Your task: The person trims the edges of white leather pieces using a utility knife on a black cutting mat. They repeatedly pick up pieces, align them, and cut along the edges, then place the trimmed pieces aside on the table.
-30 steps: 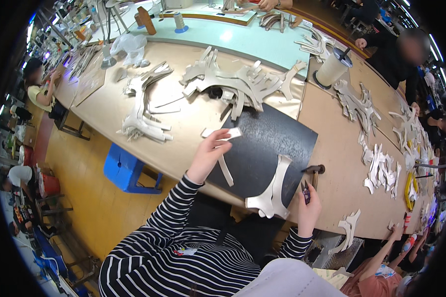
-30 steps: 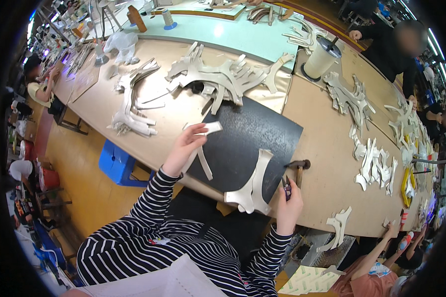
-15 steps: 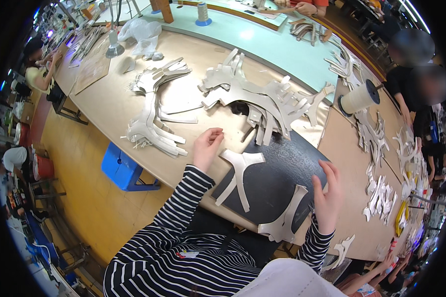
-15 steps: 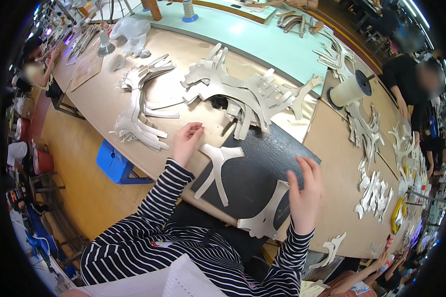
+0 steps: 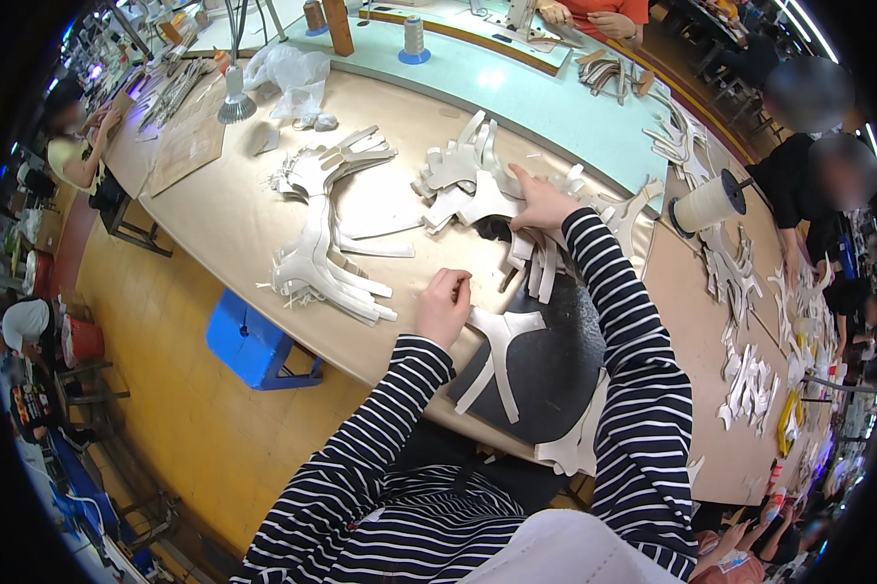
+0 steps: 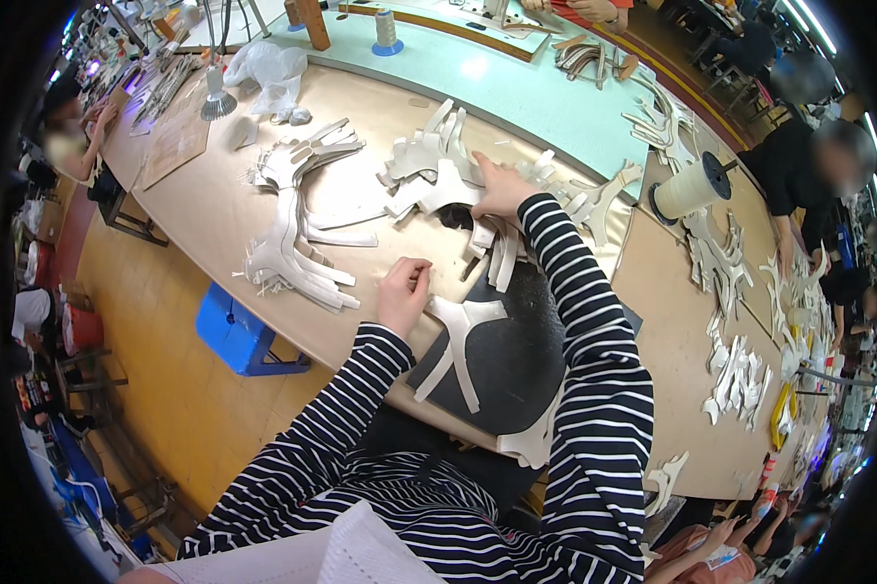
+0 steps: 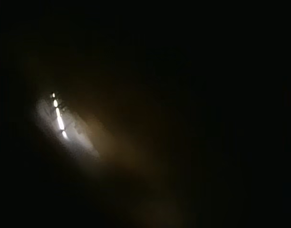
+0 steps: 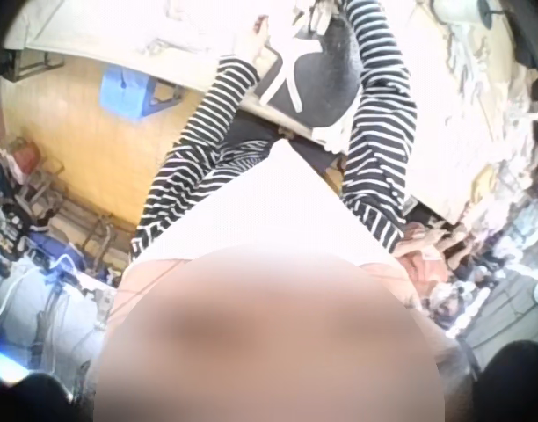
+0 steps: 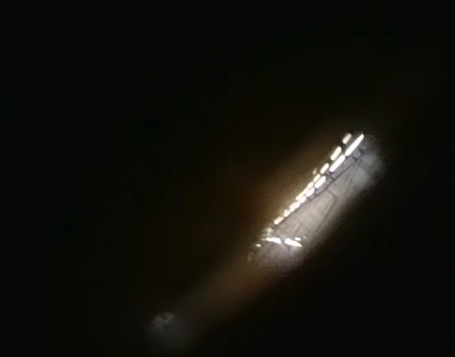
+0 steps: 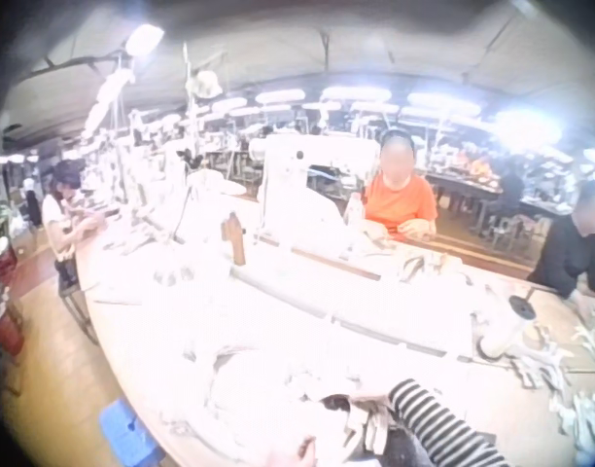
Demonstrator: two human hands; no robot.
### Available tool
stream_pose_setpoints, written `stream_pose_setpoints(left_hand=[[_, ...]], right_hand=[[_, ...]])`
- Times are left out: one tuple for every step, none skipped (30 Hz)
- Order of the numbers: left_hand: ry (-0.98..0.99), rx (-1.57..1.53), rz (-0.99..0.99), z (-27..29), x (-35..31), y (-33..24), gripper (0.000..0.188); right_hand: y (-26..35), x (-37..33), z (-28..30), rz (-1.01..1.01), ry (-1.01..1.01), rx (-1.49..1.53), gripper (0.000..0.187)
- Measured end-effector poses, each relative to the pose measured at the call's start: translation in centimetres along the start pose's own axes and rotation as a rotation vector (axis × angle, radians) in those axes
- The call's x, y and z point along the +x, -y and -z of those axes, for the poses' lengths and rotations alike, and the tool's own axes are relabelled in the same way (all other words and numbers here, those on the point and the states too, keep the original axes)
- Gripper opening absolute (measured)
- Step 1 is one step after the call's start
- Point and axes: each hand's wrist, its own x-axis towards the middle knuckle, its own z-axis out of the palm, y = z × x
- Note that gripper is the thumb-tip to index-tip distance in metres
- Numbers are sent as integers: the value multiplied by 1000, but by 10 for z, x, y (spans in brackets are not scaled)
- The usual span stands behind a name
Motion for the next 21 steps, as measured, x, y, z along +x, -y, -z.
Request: stream_pose_setpoints(left_hand=[[4,-2,7,0,0,0,8],[7,-4,17,-1,-1,1,8],[4,5,7,-1,-1,1,8],[9,6,3,-1,-1,2,7],[17,8,-1,-2,-1,2,7],[15,13,-28,-2,-1,3,7],[26,16,-14,-2,-1,3,7],[23,23,-21,-2,-1,2,6],[7,38,-41,-2,-1,2,6],[21,24,-18,-2,-1,2,6],[20,18,-7,-2,-1,1,6],[12,2,1,-2,-1,1,6],[13,19,0,-3,-1,1,6],[14,26,-4,-3,-1,2,6],[21,23,11,-3,0,2,6],[14,37,-14,-4,0,2,6],[11,37,-20,-4,0,3,6],[13,15,-13,-3,0,3,6],[26,25,-11,-3,-1,3,7],[44,14,4,-2,-1,2,8],[55,-5,7,-1,-1,1,10]], right_hand=[[0,5,-4,41,-32,-39,110],[1,6,-8,55,-62,-87,110],[2,6,-11,66,-82,-136,110],[4,6,-13,51,-81,-156,109],[5,5,-14,30,-73,-174,109],[7,5,-14,25,-75,-186,108],[7,5,-11,15,-49,-209,103],[8,8,-8,-32,15,-146,101],[8,11,-1,-52,72,-76,98],[7,15,5,-99,134,-19,96],[6,17,10,-95,97,19,80],[4,20,17,-87,120,28,76],[3,23,24,-106,169,22,72],[1,24,28,-117,203,26,68],[-1,24,32,-81,169,72,55],[-4,22,35,-42,139,187,53],[-6,19,38,3,90,306,52],[-9,16,40,17,39,400,51],[-11,14,42,7,135,604,50],[-14,11,45,24,145,618,54],[-16,9,47,18,159,610,59]])
